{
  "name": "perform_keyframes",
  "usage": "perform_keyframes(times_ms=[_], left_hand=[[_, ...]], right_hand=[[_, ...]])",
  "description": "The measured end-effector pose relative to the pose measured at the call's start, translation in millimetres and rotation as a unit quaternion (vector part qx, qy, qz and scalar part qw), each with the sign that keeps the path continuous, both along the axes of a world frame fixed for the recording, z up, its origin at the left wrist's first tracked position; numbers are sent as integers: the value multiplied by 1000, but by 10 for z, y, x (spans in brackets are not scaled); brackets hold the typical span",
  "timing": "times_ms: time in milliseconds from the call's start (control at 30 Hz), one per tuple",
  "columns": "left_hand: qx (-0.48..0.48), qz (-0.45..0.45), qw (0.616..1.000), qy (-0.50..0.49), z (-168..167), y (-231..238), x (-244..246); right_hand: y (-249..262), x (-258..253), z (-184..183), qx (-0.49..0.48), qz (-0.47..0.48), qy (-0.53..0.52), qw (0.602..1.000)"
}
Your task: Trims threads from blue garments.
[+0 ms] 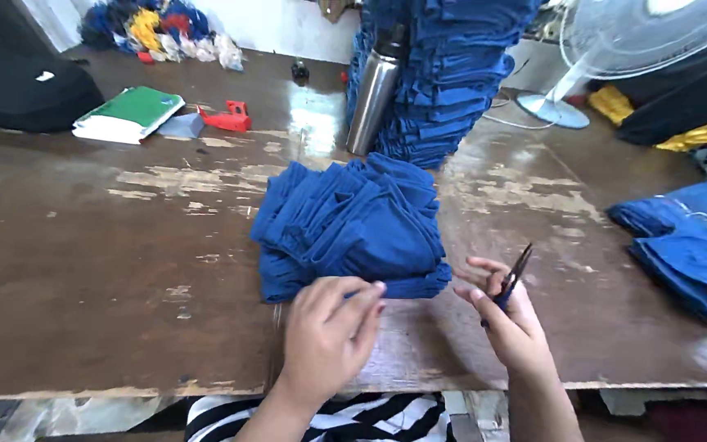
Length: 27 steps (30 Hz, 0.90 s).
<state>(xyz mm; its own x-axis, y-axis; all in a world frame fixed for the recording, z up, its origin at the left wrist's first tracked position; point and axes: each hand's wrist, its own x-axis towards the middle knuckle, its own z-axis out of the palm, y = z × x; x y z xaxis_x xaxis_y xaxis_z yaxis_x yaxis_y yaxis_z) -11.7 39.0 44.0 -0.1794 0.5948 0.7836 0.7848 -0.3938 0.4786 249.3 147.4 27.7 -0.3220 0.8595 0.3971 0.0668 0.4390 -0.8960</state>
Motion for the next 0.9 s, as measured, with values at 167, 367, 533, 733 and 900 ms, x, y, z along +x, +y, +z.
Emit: perform_keyframes(times_ms=[167,367,533,733,900], left_hand=[[-45,179,982,-48,-56,62,-327],[-118,119,984,-60,352,339,-486],[-134,33,966,-219,505,207,-780],[-181,-336,903,-197,499,-503,-653],[-306,-332,881,143,466,-126,88]], right_hand=[[-237,109,-342,-111,-32,4,993],[-304,-73,-517,15,-13,-104,994],[-277,-43,-551,31,-11,-109,993],[-195,87,-462,-130,-65,17,989],[56,323,-218,-283,-68,63,955]])
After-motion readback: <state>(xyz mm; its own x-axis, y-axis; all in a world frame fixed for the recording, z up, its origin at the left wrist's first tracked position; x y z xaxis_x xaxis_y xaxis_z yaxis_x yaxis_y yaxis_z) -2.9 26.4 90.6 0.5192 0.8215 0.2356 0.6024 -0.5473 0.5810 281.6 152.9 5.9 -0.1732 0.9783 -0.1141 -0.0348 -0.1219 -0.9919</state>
